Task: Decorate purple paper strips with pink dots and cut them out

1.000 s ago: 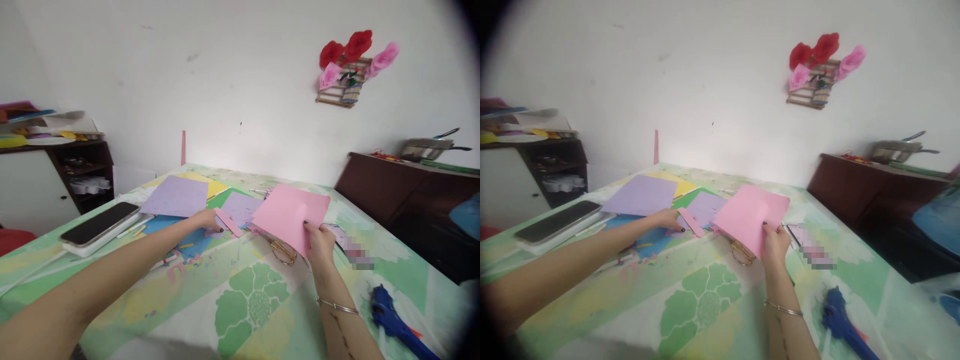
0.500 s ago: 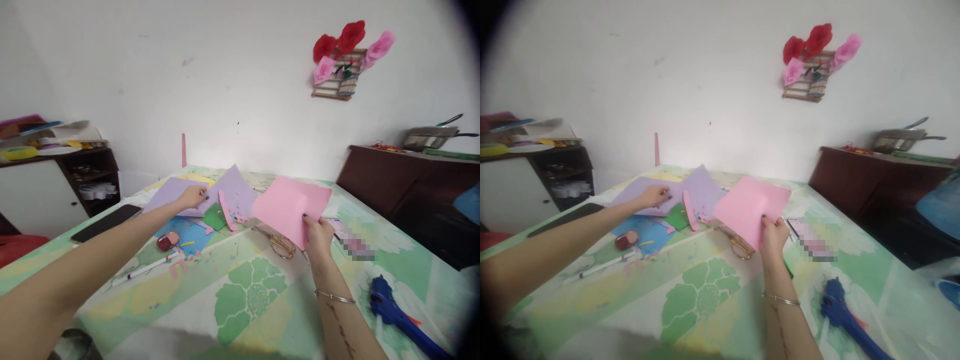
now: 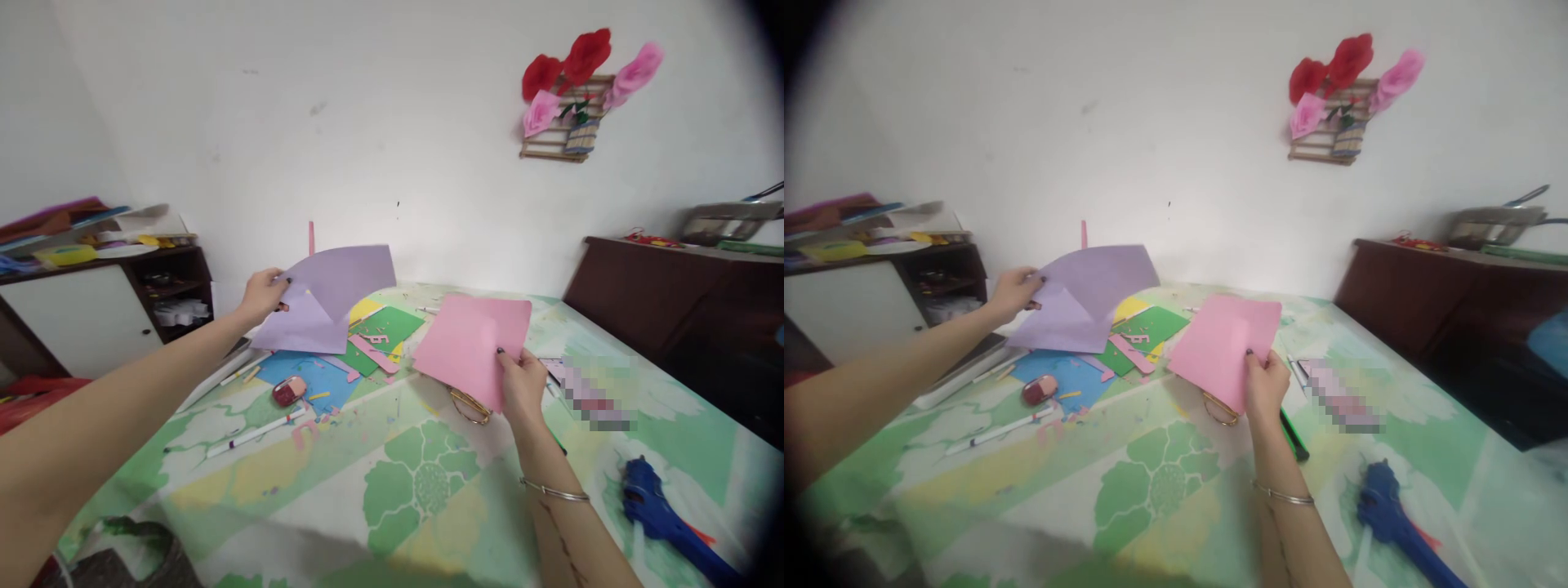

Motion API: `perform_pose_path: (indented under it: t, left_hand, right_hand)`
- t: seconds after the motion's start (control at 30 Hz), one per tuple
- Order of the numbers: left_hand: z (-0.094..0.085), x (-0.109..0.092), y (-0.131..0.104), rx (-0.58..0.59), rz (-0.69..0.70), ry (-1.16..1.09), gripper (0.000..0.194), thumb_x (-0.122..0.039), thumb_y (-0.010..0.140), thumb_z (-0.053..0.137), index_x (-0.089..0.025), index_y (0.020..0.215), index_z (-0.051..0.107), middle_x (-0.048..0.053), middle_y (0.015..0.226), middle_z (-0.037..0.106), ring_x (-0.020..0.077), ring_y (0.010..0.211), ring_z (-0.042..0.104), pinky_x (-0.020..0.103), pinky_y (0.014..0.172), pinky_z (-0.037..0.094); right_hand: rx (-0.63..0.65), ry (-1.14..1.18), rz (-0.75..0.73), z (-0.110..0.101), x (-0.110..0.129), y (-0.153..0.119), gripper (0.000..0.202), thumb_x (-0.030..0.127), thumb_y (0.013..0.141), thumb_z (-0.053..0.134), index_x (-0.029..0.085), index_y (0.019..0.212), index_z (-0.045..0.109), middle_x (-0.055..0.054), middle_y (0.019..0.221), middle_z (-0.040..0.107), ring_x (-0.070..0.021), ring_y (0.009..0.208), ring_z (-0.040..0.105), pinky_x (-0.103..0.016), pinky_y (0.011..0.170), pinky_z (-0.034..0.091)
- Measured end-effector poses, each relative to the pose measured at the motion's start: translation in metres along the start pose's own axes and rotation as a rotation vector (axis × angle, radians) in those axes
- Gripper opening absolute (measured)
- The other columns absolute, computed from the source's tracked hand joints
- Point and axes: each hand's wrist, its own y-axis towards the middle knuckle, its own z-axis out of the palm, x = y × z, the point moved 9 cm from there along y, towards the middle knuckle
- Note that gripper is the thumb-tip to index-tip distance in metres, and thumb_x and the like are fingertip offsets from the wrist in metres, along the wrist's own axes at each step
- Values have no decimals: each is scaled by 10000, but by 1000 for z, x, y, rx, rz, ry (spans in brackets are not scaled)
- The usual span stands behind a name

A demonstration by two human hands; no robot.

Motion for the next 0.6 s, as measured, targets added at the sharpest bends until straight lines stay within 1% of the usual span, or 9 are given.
perform_pose_path:
  t: [0.1,0.2,0.27,0.37,0.43,0.5,0.6]
  left_hand:
    - [-1,7,-1,-20,-75,-170,298,-347,896,529,-145,1115,545,53,994,606,136,780,603,304,660,537]
    - [-3,4,-8,-28,-98,-316,287,-334,894,534,-145,1111,545,48,983,602,128,760,597,287,638,533]
    - [-3,-1,-18,-14,-97,-399,262,-320,894,538,-141,1084,552,29,917,601,102,684,578,247,576,514]
    - [-1,-6,-38,13,-91,-510,206,-282,891,546,-134,1033,559,-16,769,580,54,524,508,178,451,446]
    - [2,-8,-55,40,-86,-573,183,-238,865,569,-141,1020,557,-42,688,566,40,438,472,155,389,410]
    - [7,-10,-72,84,-79,-626,216,-211,811,606,-159,1016,561,-53,624,562,47,376,464,151,339,396]
    - [16,-14,-97,168,-68,-685,302,-251,738,663,-179,1018,576,-55,565,562,65,332,466,153,289,372]
  right_hand:
    - [34,68,61,8,-7,-2,345,308,612,636,135,910,639,-41,755,689,-173,618,605,-284,578,480]
    - [95,95,112,24,-19,-11,372,291,599,642,139,938,622,-53,795,699,-181,630,628,-299,595,503]
    - [156,86,133,38,-29,-19,372,270,593,650,148,943,617,-52,777,703,-192,639,640,-302,593,511]
    - [263,70,136,64,-43,-35,351,265,601,658,169,935,610,-44,731,702,-210,659,653,-300,579,520]
    - [335,65,127,81,-50,-44,352,275,628,650,184,964,598,-45,752,708,-218,689,662,-306,587,530]
    - [412,65,116,99,-53,-53,376,290,679,614,199,1041,568,-53,822,716,-218,721,672,-318,606,543]
    - [561,63,81,126,-50,-69,387,321,755,549,212,1126,529,-74,1018,701,-210,828,681,-337,678,558]
